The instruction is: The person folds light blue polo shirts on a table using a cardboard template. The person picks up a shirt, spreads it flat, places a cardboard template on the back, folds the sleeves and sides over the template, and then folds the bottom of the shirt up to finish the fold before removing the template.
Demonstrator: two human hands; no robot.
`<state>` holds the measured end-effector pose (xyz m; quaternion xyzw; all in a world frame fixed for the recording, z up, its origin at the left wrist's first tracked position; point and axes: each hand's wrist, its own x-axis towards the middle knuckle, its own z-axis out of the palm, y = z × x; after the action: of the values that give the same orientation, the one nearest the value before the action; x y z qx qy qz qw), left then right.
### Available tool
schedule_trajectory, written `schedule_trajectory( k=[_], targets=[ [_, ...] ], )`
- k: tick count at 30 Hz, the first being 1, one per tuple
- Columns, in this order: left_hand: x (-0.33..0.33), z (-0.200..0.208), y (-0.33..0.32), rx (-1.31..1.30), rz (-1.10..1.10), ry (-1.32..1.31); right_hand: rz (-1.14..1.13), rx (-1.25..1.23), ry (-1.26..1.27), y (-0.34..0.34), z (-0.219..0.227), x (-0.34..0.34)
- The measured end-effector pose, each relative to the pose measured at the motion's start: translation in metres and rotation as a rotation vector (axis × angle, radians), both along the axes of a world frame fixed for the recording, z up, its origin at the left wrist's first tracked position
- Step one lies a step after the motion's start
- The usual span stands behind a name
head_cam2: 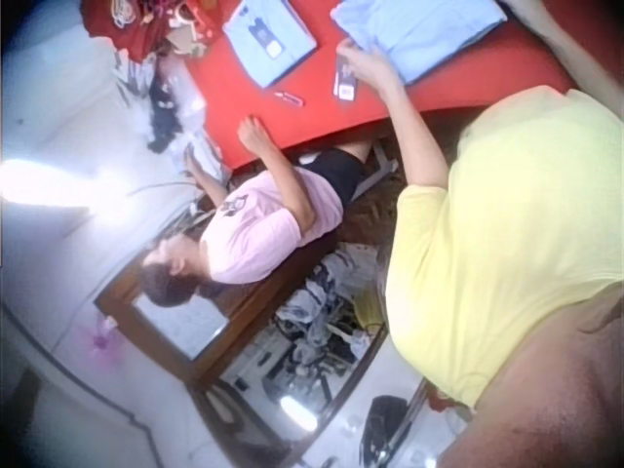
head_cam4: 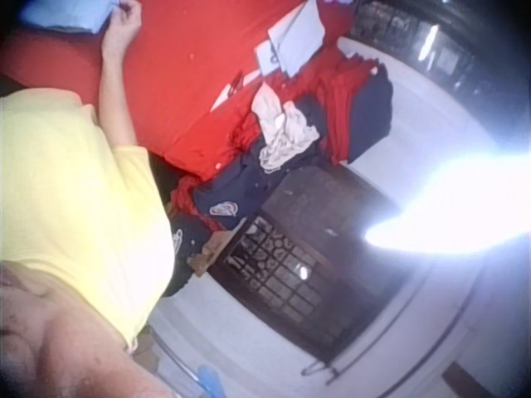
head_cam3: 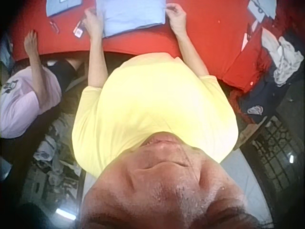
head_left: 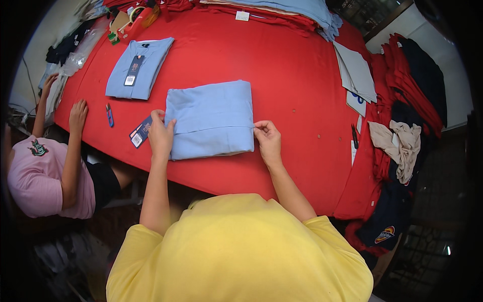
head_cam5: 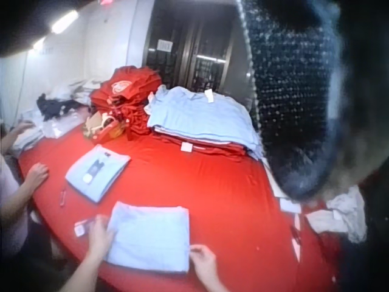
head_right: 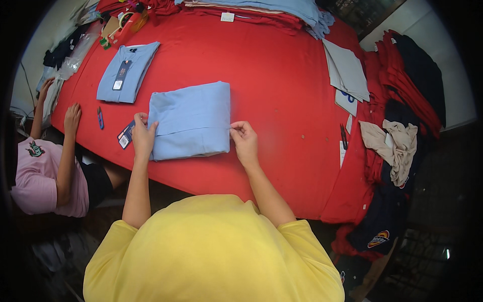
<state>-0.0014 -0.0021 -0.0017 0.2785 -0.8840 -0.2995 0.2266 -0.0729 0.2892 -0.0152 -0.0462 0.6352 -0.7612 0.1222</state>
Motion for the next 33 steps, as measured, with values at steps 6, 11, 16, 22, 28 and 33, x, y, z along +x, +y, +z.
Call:
schedule_trajectory(
  k=[6,11,16,22,28,33],
  targets=[
    [0.003,0.001,-0.002,-0.036,-0.065,-0.063,0.162,0.51,-0.132,0.013,0.043,-0.009],
    [0.005,-0.001,0.007,0.1,-0.14,-0.059,0.066,0.827,0.361,-0.005,0.027,-0.036],
    [0.012,-0.019,0.037,0.322,-0.201,0.024,0.089,1.234,0.606,-0.019,0.058,-0.073],
    [0.009,-0.008,0.105,0.304,-0.216,0.056,0.091,1.452,0.809,-0.033,0.016,-0.098],
    [0.019,-0.01,0.121,0.637,-0.221,0.057,0.003,1.407,0.971,-0.059,0.035,-0.109],
    [0.033,-0.006,0.138,0.848,-0.313,-0.029,0.116,1.389,1.18,-0.059,0.025,-0.109]
  ],
)
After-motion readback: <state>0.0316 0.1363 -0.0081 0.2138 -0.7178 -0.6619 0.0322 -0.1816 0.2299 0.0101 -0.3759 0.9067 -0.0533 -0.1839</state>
